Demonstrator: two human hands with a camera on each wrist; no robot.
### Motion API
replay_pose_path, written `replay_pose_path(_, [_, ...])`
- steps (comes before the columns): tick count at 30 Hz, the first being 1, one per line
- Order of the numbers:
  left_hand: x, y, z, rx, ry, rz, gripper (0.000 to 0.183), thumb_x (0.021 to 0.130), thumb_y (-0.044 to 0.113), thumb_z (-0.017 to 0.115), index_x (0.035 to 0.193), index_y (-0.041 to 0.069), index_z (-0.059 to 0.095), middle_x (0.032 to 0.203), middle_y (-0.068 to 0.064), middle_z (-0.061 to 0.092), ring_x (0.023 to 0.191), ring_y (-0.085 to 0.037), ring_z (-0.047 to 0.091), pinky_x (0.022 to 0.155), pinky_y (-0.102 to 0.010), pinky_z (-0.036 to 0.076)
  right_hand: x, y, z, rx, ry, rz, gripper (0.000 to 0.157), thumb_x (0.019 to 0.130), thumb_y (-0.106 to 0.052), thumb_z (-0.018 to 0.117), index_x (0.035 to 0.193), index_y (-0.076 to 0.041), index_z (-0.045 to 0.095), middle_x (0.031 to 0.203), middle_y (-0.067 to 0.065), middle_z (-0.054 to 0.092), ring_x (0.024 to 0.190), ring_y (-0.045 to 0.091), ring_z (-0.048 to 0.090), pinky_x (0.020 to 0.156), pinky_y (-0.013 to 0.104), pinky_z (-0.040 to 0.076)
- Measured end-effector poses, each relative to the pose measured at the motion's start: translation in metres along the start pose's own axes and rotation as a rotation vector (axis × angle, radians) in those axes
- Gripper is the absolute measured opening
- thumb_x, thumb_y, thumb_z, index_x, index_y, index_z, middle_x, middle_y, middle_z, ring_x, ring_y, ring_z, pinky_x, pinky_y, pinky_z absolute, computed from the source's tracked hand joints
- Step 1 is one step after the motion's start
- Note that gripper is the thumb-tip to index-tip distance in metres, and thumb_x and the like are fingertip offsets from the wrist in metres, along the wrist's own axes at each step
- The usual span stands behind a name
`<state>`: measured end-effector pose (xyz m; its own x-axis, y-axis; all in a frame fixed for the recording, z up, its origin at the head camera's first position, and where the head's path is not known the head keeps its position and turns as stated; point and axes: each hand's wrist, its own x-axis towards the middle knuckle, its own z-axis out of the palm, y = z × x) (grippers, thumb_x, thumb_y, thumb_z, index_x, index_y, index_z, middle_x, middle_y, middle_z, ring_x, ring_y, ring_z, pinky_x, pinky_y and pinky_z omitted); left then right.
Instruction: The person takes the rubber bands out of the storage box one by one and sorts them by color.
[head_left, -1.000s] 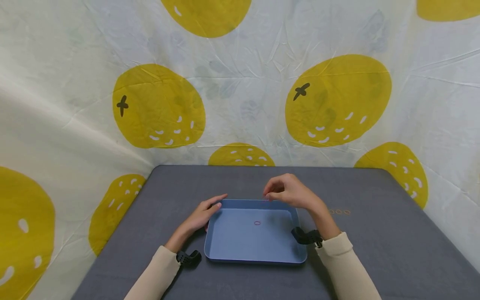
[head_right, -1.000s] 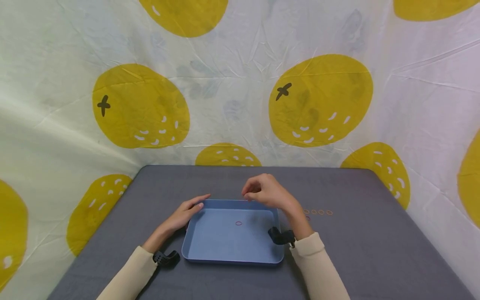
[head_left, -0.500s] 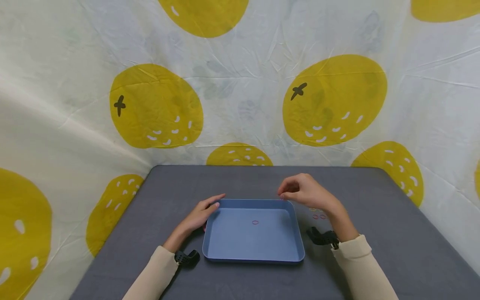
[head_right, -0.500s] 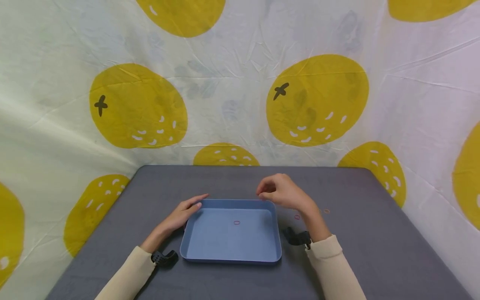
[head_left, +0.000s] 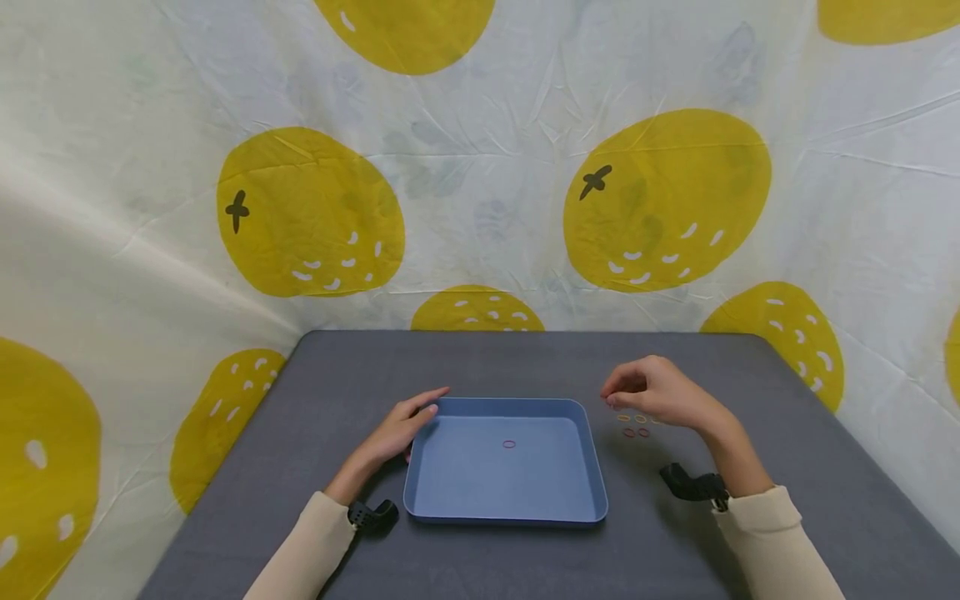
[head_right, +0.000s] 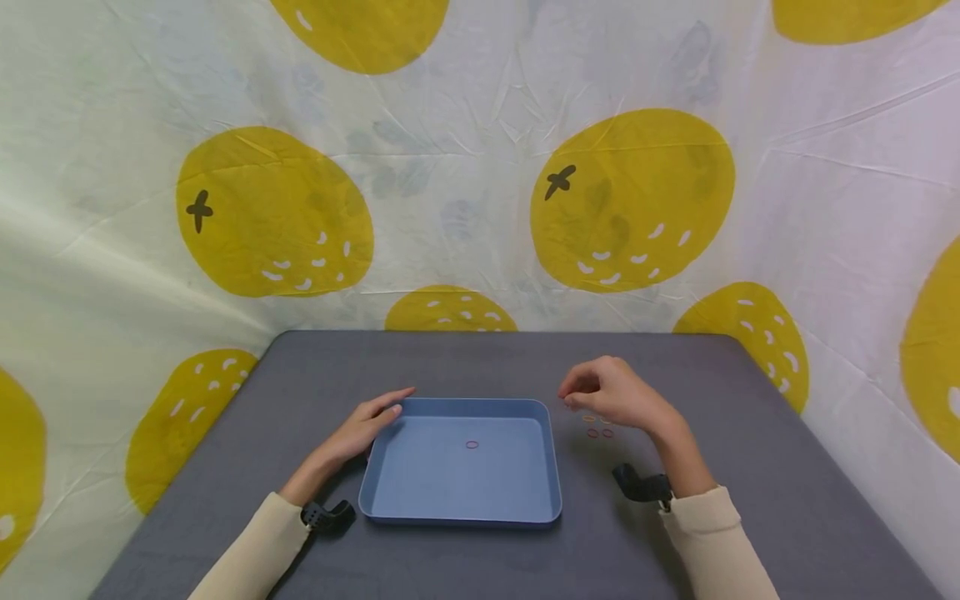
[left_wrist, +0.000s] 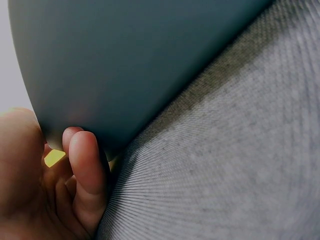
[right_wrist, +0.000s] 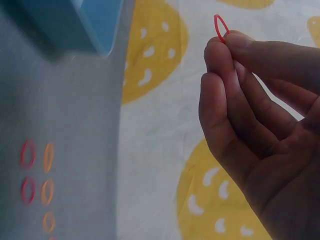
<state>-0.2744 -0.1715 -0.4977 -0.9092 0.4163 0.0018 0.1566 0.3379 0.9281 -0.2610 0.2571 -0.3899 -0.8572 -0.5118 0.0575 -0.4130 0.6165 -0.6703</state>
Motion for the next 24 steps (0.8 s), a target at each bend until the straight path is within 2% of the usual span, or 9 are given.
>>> replay_pose_path(3, [0.001,-0.003,-0.001,0.000,-0.002,0.000,0.042,0.104,0.023,0.043,0.147,0.020,0.042,0.141,-0.012,0.050,0.034,-0.018,0.043,0.034,-0.037,0.044,-0.008,0.013,-0.005,-0.011,0.003,0.019,0.008,0.090,-0.017,0.068,0.096,-0.016,0.073,0.089,-0.002,0.072,0.077,0.007,0.067,0.069,0.026,0.056])
replay_pose_path(8, [0.007,-0.018,0.000,0.029,0.017,-0.010,0.042,0.105,0.027,0.042,0.146,0.026,0.043,0.141,-0.009,0.050,0.034,-0.019,0.042,0.034,-0.036,0.044,-0.023,0.033,-0.013,0.004,0.012,0.031,0.008,0.090,-0.017,0.068,0.096,-0.013,0.072,0.087,-0.001,0.072,0.075,0.006,0.066,0.064,0.027,0.054])
replay_pose_path(15, [0.011,-0.027,-0.003,0.029,0.011,-0.003,0.042,0.102,0.037,0.046,0.144,0.034,0.044,0.139,-0.004,0.053,0.034,-0.022,0.044,0.035,-0.040,0.045,-0.034,0.059,-0.020,0.061,-0.020,0.050,0.015,0.091,-0.014,0.066,0.100,-0.003,0.071,0.091,0.008,0.072,0.077,0.009,0.067,0.068,0.027,0.056])
replay_pose_path(19, [0.012,-0.026,-0.003,0.030,0.003,0.008,0.043,0.102,0.037,0.045,0.145,0.031,0.043,0.140,-0.005,0.051,0.034,-0.023,0.044,0.035,-0.040,0.046,-0.037,0.070,-0.022,0.094,-0.049,0.089,0.019,0.091,-0.011,0.065,0.102,0.004,0.070,0.094,0.017,0.071,0.079,0.014,0.068,0.070,0.029,0.057])
replay_pose_path(24, [0.009,-0.022,-0.001,0.043,0.010,0.009,0.043,0.104,0.030,0.042,0.147,0.026,0.042,0.140,-0.009,0.051,0.034,-0.021,0.042,0.034,-0.039,0.045,-0.036,0.083,-0.021,0.105,-0.069,0.124,0.017,0.091,-0.008,0.065,0.101,0.004,0.069,0.094,0.020,0.071,0.079,0.020,0.068,0.069,0.033,0.057])
